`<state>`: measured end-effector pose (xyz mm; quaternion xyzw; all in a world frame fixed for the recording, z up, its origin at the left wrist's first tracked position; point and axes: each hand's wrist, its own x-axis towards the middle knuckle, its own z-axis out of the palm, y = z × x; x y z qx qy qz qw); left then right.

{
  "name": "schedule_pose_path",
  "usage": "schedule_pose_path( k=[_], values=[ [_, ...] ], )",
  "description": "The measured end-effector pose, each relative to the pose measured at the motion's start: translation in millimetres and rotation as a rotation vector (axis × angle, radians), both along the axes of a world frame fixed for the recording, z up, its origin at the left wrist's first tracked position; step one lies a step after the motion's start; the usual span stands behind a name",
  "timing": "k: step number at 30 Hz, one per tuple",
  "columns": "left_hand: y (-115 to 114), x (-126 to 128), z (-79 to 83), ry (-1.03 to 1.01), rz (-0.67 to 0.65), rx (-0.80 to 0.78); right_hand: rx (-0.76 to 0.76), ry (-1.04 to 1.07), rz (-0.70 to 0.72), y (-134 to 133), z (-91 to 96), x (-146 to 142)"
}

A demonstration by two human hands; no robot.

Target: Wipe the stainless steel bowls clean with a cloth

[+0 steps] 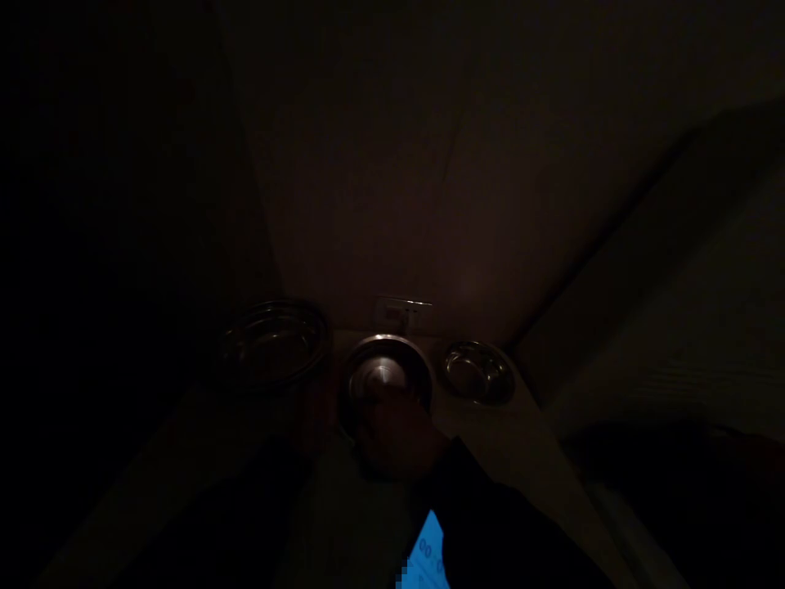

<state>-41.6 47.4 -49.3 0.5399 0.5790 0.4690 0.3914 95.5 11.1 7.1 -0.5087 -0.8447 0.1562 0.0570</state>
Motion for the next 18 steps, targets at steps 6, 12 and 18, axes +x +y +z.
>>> schedule_pose_path(
  k=[6, 12, 18],
  values=[
    [1.9, 0.6, 5.4, -0.057, 0.004, -0.055, 0.053, -0.053, -0.035, 3.1, -2.9, -9.5],
    [3.1, -0.7, 8.7, -0.043, -0.030, -0.055, 0.118, -0.075, -0.106, 10.7, -7.7, -21.9],
    [0.4, -0.2, 12.0, -0.015, 0.013, -0.074, 0.051, -0.113, 0.026, 7.1, 1.1, -6.8]
  ],
)
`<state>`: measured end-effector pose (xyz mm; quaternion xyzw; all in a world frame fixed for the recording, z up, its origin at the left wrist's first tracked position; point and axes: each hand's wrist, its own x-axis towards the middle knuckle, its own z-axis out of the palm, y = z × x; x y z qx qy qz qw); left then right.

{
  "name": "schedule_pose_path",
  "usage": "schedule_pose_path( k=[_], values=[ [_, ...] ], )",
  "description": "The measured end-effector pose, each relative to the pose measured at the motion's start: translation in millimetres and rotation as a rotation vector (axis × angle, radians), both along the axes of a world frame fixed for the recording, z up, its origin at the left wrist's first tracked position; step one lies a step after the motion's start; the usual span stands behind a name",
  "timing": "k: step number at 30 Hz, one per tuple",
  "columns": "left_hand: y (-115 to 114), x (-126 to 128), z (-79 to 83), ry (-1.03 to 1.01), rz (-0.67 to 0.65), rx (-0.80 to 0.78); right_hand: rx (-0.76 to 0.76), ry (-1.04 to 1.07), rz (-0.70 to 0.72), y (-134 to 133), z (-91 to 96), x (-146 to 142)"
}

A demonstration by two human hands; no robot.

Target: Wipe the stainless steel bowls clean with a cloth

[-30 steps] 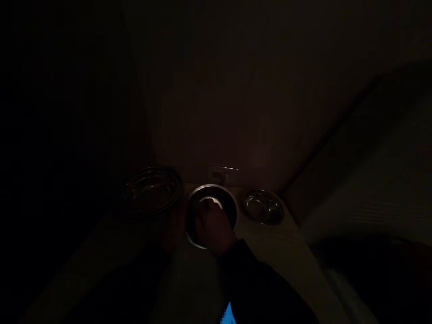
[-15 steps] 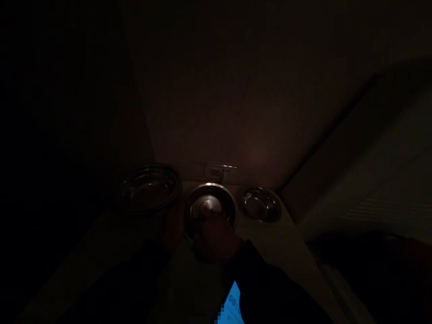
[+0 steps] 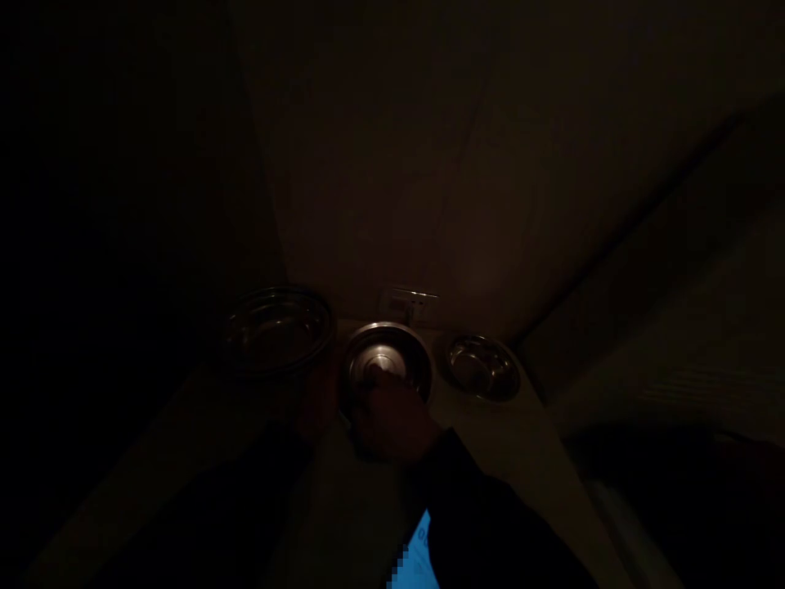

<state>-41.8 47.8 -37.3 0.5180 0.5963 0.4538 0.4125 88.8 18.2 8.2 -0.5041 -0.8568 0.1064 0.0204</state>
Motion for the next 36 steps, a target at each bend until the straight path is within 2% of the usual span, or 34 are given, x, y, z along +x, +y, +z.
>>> schedule_pose_path(
  k=[5, 11, 16, 19, 22, 25, 30, 36],
  values=[
    [-1.8, 0.6, -2.0, -0.063, 0.003, 0.013, -0.001, -0.057, 0.028, -5.1, 1.9, 9.1],
    [-0.2, 0.9, -3.0, -0.032, 0.015, 0.036, 0.095, -0.106, -0.015, -8.8, -3.2, -2.9],
    [1.2, 2.0, -0.7, -0.025, -0.005, -0.031, 0.232, -0.162, -0.120, 3.5, -4.3, -11.5],
    [-1.0, 2.6, 2.6, -0.093, -0.033, -0.002, 0.298, -0.201, -0.230, 12.1, -5.5, -8.1],
    [-4.7, 3.2, 6.4, -0.107, -0.041, -0.018, 0.332, -0.217, -0.309, 16.2, -7.7, -2.7],
    [-5.4, 4.0, 7.1, -0.106, -0.024, -0.015, 0.327, -0.203, -0.324, 17.6, -10.0, -2.9],
    [0.8, 4.2, -0.1, -0.134, -0.001, 0.031, 0.276, -0.140, -0.204, 18.3, -11.4, -11.6],
    [1.2, 0.8, -2.7, -0.103, 0.008, -0.023, 0.108, -0.074, 0.129, 12.1, -1.5, 5.1]
  ],
)
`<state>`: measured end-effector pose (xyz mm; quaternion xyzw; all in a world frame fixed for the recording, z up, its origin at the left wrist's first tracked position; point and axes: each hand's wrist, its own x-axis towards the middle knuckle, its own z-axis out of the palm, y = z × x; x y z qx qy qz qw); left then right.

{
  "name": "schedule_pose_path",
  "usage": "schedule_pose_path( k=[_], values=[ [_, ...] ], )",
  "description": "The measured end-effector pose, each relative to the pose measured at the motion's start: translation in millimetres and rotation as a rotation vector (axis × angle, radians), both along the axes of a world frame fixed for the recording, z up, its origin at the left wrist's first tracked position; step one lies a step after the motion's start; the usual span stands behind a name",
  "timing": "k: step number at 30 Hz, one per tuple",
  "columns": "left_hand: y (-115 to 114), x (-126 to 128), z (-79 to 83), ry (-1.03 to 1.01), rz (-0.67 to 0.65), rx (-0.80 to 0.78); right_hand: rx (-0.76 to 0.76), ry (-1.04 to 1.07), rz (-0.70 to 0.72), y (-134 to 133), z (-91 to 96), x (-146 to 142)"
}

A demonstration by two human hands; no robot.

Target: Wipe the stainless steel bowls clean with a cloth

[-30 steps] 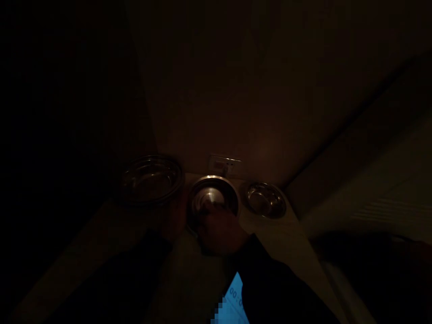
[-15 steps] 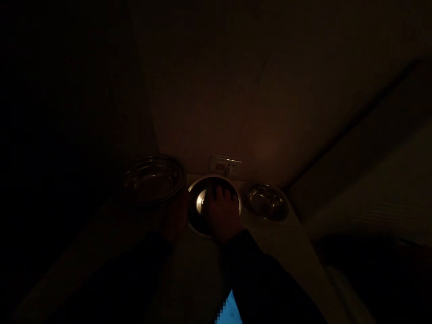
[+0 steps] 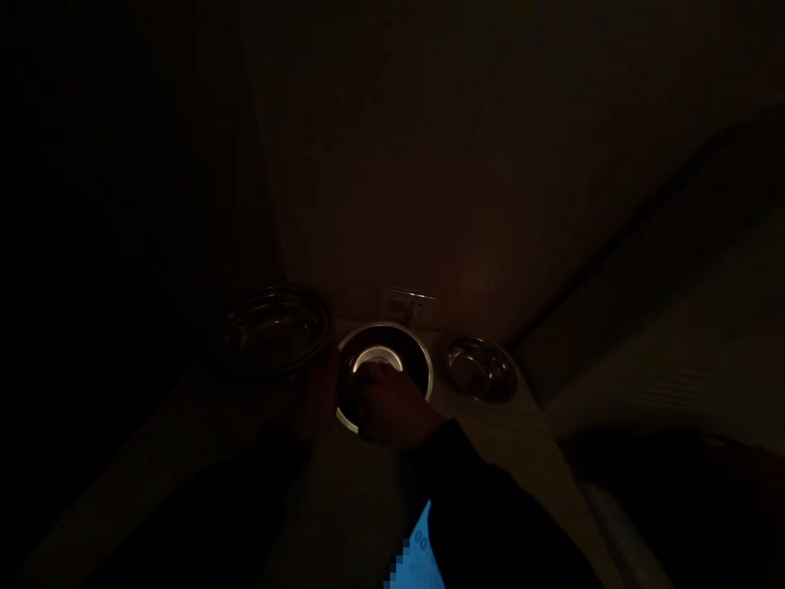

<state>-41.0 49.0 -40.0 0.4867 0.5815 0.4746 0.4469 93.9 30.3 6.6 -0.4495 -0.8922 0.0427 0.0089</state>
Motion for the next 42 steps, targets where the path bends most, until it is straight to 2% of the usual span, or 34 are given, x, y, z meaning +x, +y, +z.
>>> schedule_pose_path(
  k=[3, 6, 13, 17, 22, 24, 26, 29, 31, 37, 42],
  values=[
    [-1.4, -1.4, -0.6, -0.007, 0.007, 0.042, -0.069, 0.005, 0.092, -2.7, 3.5, 10.2],
    [-0.5, -1.6, -1.5, 0.018, 0.025, 0.023, -0.050, 0.033, 0.090, -3.3, 0.5, 11.2],
    [0.3, 0.2, 2.5, 0.020, 0.013, 0.063, 0.148, 0.049, 0.002, -6.7, -4.4, 2.8],
    [-4.0, 0.3, 10.1, -0.006, -0.003, -0.019, 0.267, 0.030, -0.033, -11.9, -1.2, 10.0],
    [-5.2, 1.0, 16.6, -0.055, -0.002, 0.010, 0.339, 0.027, -0.050, -23.8, 3.5, 21.3],
    [-4.9, 0.9, 17.5, -0.043, 0.006, 0.013, 0.313, 0.004, -0.048, -29.4, 4.5, 25.0],
    [-4.9, 0.5, 17.9, -0.010, 0.011, 0.028, 0.222, 0.001, -0.039, -33.2, 4.9, 27.8],
    [-5.2, -0.4, 16.7, 0.020, -0.003, 0.054, 0.055, 0.037, 0.027, -31.7, 4.6, 28.5],
    [-4.4, -0.8, 13.8, 0.032, -0.022, 0.054, -0.004, 0.088, 0.086, -25.8, 3.0, 26.1],
    [3.4, -0.1, 1.8, 0.013, 0.007, 0.052, 0.086, 0.091, 0.134, -5.1, -3.8, 11.7],
    [3.4, 0.8, 2.9, 0.009, 0.013, 0.063, 0.152, 0.059, 0.009, 3.7, -3.1, 0.2]
  ],
)
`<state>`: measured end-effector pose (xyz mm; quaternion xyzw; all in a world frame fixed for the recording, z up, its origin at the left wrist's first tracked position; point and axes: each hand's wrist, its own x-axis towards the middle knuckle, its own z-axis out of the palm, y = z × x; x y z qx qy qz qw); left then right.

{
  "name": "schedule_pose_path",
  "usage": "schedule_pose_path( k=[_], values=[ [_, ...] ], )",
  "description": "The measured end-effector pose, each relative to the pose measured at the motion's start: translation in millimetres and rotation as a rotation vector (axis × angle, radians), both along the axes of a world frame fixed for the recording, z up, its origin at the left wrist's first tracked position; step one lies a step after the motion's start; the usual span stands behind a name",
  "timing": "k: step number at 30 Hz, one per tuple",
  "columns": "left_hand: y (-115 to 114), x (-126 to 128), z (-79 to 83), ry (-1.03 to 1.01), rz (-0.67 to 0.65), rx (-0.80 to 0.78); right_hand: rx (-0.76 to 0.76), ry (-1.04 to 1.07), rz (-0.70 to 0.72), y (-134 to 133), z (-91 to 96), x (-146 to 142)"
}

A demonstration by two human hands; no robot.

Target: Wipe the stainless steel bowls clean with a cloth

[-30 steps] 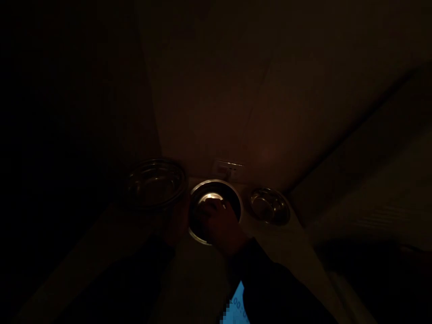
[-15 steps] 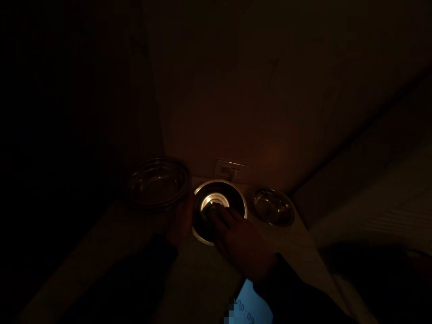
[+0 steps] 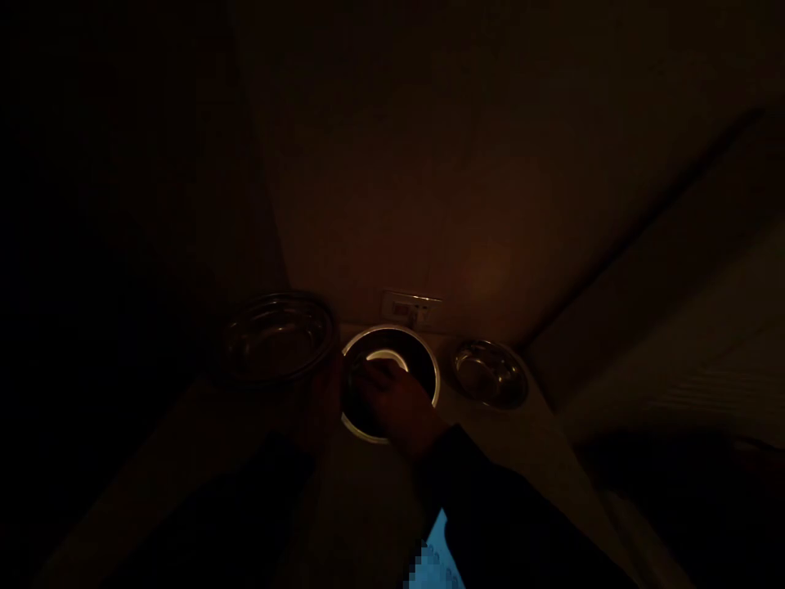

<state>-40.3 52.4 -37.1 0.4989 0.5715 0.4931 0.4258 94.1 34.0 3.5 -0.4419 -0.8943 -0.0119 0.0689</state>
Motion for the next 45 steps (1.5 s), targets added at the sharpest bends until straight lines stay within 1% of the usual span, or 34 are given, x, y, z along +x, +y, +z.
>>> schedule_pose_path(
  k=[4, 6, 7, 9, 12, 15, 18, 20, 23, 26, 28, 30, 32, 35, 38, 41, 43, 45],
  values=[
    [-0.8, -0.8, -2.1, 0.022, -0.031, 0.022, 0.056, 0.029, -0.204, 7.8, -2.6, -5.0],
    [0.4, -1.6, -5.7, 0.046, -0.043, -0.005, 0.063, 0.062, -0.259, 11.2, -4.8, -7.2],
    [1.3, -2.0, -7.4, 0.062, -0.045, -0.018, 0.057, 0.080, -0.261, 12.4, -5.7, -8.3],
    [2.5, -2.4, -9.4, 0.079, -0.016, -0.031, 0.029, 0.116, -0.216, 13.4, -7.2, -10.1],
    [2.2, -2.0, -8.3, 0.073, 0.048, -0.001, -0.043, 0.153, -0.086, 10.1, -7.5, -8.5],
    [0.2, -1.3, -5.5, 0.074, 0.042, 0.006, -0.135, 0.166, 0.035, 3.0, -5.5, -1.0],
    [-0.4, -1.0, -3.8, 0.072, 0.034, -0.003, -0.186, 0.192, 0.071, -2.6, -3.9, 4.4],
    [0.7, -1.5, -3.7, 0.062, 0.028, 0.001, -0.178, 0.241, 0.034, -3.2, -5.3, 2.2],
    [3.6, -3.4, -7.3, 0.124, -0.001, 0.018, -0.123, 0.368, -0.103, 0.7, -12.1, -10.0],
    [6.3, -7.0, -18.1, 0.182, -0.014, 0.012, -0.078, 0.511, -0.268, 6.8, -20.1, -26.8],
    [7.1, -10.0, -27.4, 0.158, -0.014, 0.017, -0.080, 0.581, -0.313, 9.0, -21.6, -35.7],
    [6.9, -12.5, -34.1, 0.108, -0.022, 0.013, -0.105, 0.616, -0.272, 7.6, -18.0, -39.6],
    [6.1, -13.3, -35.3, 0.062, -0.018, -0.019, -0.147, 0.618, -0.163, 2.6, -9.9, -36.6],
    [4.8, -10.9, -27.8, 0.020, 0.028, -0.041, -0.223, 0.562, 0.025, -8.9, 4.4, -20.3],
    [4.5, -7.3, -19.5, -0.015, 0.053, -0.006, -0.283, 0.387, 0.148, -18.5, 11.9, -0.2],
    [5.0, -5.2, -18.3, -0.109, 0.057, 0.067, -0.297, 0.302, 0.188, -22.3, 10.2, 8.3],
    [4.7, -5.0, -20.1, -0.146, 0.067, 0.092, -0.277, 0.318, 0.188, -23.1, 5.7, 4.8],
    [3.2, -5.2, -21.8, -0.121, 0.054, 0.094, -0.230, 0.362, 0.151, -24.6, 0.2, -2.6]
  ],
)
